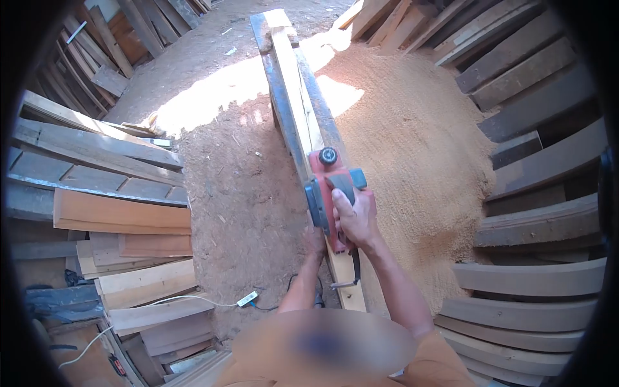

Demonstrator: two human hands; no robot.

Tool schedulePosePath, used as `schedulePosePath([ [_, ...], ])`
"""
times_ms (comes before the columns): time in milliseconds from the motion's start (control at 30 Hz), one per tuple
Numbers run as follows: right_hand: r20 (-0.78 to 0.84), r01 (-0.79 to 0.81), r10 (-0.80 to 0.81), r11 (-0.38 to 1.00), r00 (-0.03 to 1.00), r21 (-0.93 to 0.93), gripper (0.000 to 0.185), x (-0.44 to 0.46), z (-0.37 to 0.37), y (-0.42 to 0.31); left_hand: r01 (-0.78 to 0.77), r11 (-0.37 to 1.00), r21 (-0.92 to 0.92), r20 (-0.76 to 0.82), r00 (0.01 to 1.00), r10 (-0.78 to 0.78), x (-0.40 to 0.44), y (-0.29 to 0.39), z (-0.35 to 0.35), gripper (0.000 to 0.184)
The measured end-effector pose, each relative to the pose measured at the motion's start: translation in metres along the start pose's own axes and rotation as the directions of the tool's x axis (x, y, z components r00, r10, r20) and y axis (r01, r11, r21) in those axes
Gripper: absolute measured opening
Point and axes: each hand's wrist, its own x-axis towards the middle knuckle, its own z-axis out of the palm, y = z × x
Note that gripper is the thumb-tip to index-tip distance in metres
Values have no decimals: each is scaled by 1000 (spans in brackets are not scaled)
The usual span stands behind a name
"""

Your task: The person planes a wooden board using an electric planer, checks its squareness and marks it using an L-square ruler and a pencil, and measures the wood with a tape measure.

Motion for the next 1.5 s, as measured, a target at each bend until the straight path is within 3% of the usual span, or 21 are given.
schedulePosePath([
  [67, -16, 10, -11, 998, 1000, -56, 55, 41, 5, -26, 31, 993, 117, -2, 1000, -31, -6, 10, -7, 61],
  [133, -61, 41, -45, 997, 997, -67, 52, 86, 11, -43, 196, 977, -87, 38, 980, -193, -1, 8, -5, 55],
  [200, -73, 45, -51, 995, 996, -90, 51, 139, 14, -59, -24, 980, 196, -23, 999, 29, -5, 0, -1, 62],
  [300, -23, 45, -47, 993, 999, -110, 46, 209, 12, -77, 56, 988, 146, -1, 998, -56, 9, -43, 1, 61],
  [467, 26, -10, 9, 997, 1000, 76, 39, 231, 12, -65, 25, 961, 277, -53, 999, -11, -1, -4, -4, 59],
  [533, 23, -61, 59, 990, 998, 129, 36, 184, 10, -55, 4, 937, 349, -89, 996, 29, -1, -3, -2, 59],
  [600, 20, -111, 110, 991, 994, 69, 32, 124, 4, -39, -15, 898, 440, -135, 987, 83, -4, -2, 2, 59],
  [667, 64, -42, 31, 981, 997, 187, 24, 41, -2, -28, -20, 921, 390, 28, 1000, 9, 7, -16, 1, 59],
  [733, 114, -120, 108, 988, 988, 95, 21, -38, -15, 5, -35, 912, 409, 75, 997, 5, 10, -30, 0, 60],
  [767, 140, -259, 240, 957, 961, 132, 38, -81, -19, 20, -52, 890, 452, 41, 998, 38, 8, -29, 0, 61],
  [833, 162, -188, 167, 974, 973, 126, 37, -152, -27, 40, -70, 876, 478, -7, 996, 84, 13, -46, 1, 65],
  [967, 102, -132, 120, 983, 988, 128, 37, -190, -21, 62, 77, 919, 388, 11, 996, -88, 3, -8, -5, 63],
  [1067, 83, -154, 147, 984, 986, 89, 39, -140, -14, 24, 52, 923, 381, 32, 997, -70, 0, -11, -7, 60],
  [1200, 22, 39, -42, 993, 999, 111, 36, -36, 4, 14, -43, 920, 388, 79, 997, 13, 0, -28, -4, 58],
  [1267, -24, -11, 13, 998, 1000, 61, 33, 19, 12, -10, -80, 905, 419, 90, 995, 46, 1, -27, -4, 57],
  [1333, 29, -22, 23, 998, 999, -52, 53, 73, 15, -41, -78, 861, 503, 52, 997, 60, 2, -5, -5, 55],
  [1467, -13, 0, -2, 985, 1000, -175, 59, 176, 28, -94, -9, 893, 451, 1, 1000, 10, 7, -35, -4, 56],
  [1500, -12, 41, -43, 988, 999, -150, 61, 199, 32, -100, -86, 892, 445, 32, 996, 81, 11, -55, -4, 59],
])
